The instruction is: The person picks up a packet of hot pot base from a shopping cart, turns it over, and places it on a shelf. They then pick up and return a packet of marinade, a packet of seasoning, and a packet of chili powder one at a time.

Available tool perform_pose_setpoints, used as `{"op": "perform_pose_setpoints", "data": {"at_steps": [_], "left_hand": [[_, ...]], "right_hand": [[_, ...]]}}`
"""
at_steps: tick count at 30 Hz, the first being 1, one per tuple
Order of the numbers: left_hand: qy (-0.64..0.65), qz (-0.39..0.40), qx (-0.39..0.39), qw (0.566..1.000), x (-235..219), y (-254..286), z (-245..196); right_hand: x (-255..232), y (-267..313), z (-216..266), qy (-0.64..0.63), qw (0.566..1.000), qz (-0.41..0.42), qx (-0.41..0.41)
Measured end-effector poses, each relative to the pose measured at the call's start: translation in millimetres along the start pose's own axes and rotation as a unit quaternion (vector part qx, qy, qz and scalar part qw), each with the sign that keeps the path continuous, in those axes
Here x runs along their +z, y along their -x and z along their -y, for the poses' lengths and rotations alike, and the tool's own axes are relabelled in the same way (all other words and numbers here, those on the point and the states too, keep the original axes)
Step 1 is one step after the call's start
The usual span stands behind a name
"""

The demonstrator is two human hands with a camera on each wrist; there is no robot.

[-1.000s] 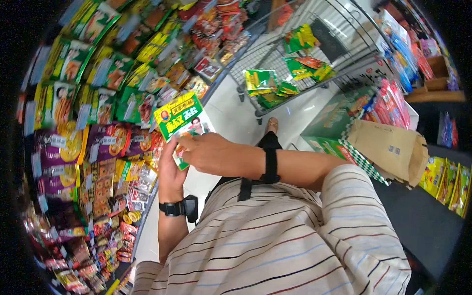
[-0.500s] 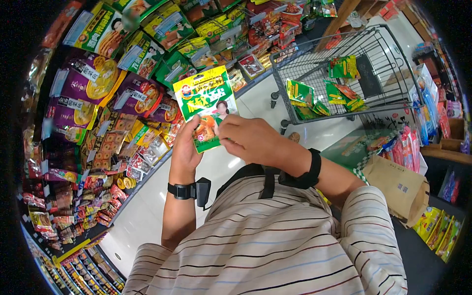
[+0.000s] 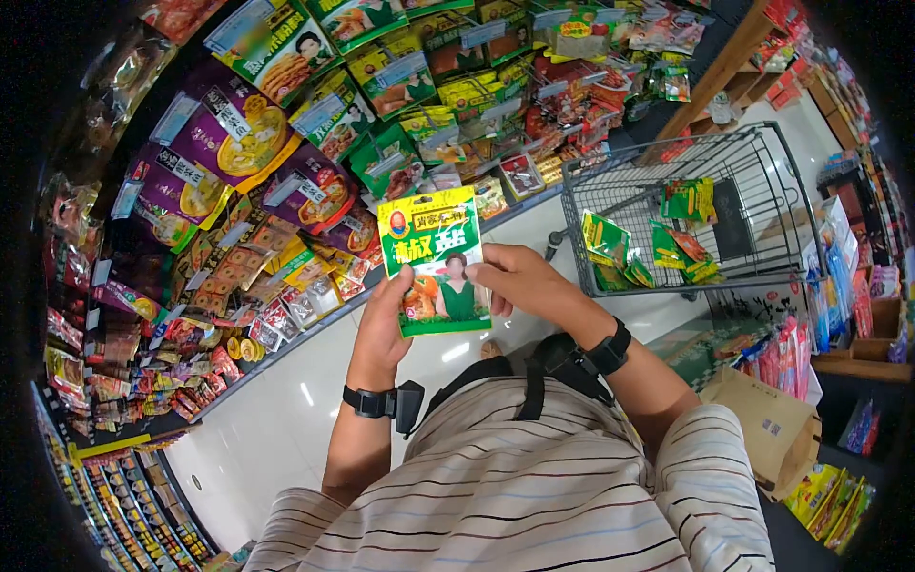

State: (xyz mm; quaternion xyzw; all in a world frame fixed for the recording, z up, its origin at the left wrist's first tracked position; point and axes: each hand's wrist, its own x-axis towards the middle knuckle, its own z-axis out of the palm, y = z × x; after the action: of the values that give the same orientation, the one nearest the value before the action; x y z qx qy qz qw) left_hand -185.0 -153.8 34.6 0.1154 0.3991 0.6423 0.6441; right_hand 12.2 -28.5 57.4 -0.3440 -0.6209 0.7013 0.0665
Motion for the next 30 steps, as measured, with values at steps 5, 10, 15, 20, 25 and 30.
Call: {"op": "perform_pose_setpoints", "data": {"at_steps": [5,10,15,20,25,30], "left_hand": [[-0.015,-0.007,0.000,1.000,-2,3,1],[-0.018,0.003,-0.017,1.000,-9,-1,5],[-0.117,-0.016,-0.020,0.993,-14,-7,10],[-0.147,-0.022,-0.011,0.989,-14,-9,10],[-0.164,-0.048,-0.020,0.985,-9,-6,11],[-0.139,-0.057,0.003,0.989,6,-1,18]], "right_hand": [[6,-8,-4,-0.021,0.999,0.022,-0.016],[4,-9,-5,-0.025,0.999,0.019,-0.016],[2,-6,-5,-0.017,1.000,0.009,-0.016],[5,-5,-8,-0.018,1.000,0.005,-0.009],[-2,-8,-12,-0.034,0.999,0.018,-0.029],[-20,-15,-9,-0.027,0.998,0.033,-0.035]]}}
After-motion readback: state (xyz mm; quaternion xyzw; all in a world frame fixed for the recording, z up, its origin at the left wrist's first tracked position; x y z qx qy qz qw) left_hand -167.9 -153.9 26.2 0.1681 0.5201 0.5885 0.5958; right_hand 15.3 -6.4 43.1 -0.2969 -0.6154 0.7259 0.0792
